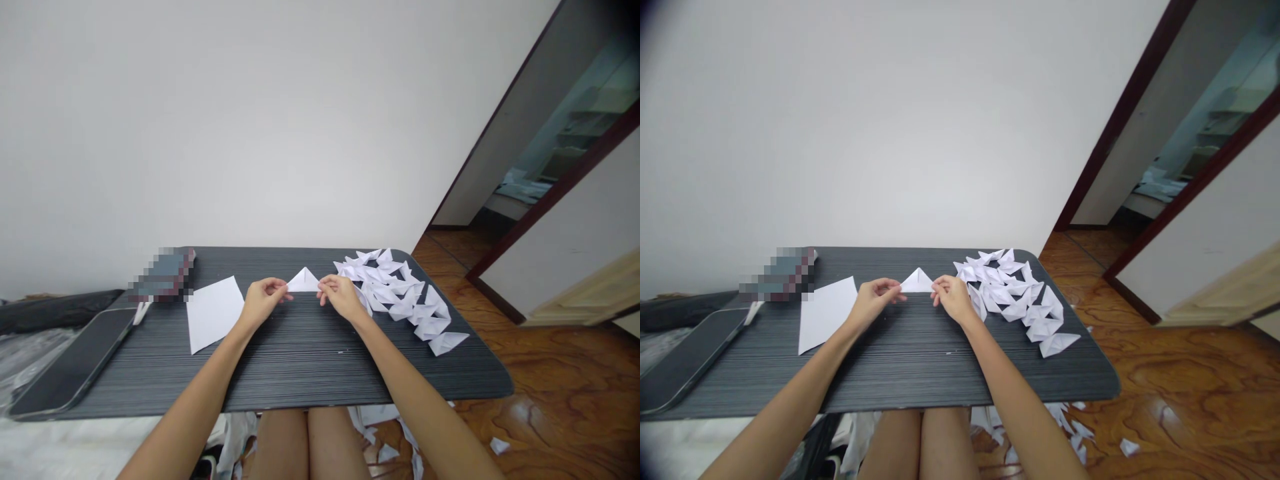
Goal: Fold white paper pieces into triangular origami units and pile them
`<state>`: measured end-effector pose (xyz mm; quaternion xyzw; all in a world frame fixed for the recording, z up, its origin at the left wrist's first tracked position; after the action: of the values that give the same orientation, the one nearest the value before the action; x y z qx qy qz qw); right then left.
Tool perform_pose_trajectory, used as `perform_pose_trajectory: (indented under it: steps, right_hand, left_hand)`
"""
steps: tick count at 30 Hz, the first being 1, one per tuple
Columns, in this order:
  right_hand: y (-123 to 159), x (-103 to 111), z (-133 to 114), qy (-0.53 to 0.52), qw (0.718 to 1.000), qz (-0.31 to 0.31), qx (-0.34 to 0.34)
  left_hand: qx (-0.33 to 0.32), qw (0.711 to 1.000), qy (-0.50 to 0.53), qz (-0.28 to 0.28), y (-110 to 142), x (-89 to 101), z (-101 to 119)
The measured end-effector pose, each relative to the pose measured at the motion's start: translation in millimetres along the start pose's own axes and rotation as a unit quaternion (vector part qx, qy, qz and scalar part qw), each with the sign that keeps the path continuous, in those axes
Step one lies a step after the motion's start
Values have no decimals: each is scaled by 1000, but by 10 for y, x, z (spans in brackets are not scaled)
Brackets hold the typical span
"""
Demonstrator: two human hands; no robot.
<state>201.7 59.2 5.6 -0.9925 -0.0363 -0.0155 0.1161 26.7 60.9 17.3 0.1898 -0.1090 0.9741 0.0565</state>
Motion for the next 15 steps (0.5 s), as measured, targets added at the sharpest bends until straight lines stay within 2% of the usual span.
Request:
perform_pose_trajectory:
  steps: [7,11,15]
  right_hand:
    - [47,9,-52,130,990,11,51]
    - [32,17,-51,118,992,9,43]
    - [20,6,-69,57,998,-11,15]
  left_hand:
    - [-36,998,-4,-51,26,-146,3]
    - [-38,998,-10,-44,53,-135,5]
    - [-40,997,-48,-53,45,-115,7]
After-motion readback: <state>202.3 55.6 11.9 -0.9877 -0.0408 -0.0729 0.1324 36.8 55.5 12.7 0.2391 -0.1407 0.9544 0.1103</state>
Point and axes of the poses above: each hand's wrist, its own y-axis away from the middle knuckle, its own x-axis out of the back of the hand, z = x × y, the point moved 7 cm from there along -y, towards the middle knuckle, and after that the axes turned 9 degrees about -y, right-handed, at the moved point
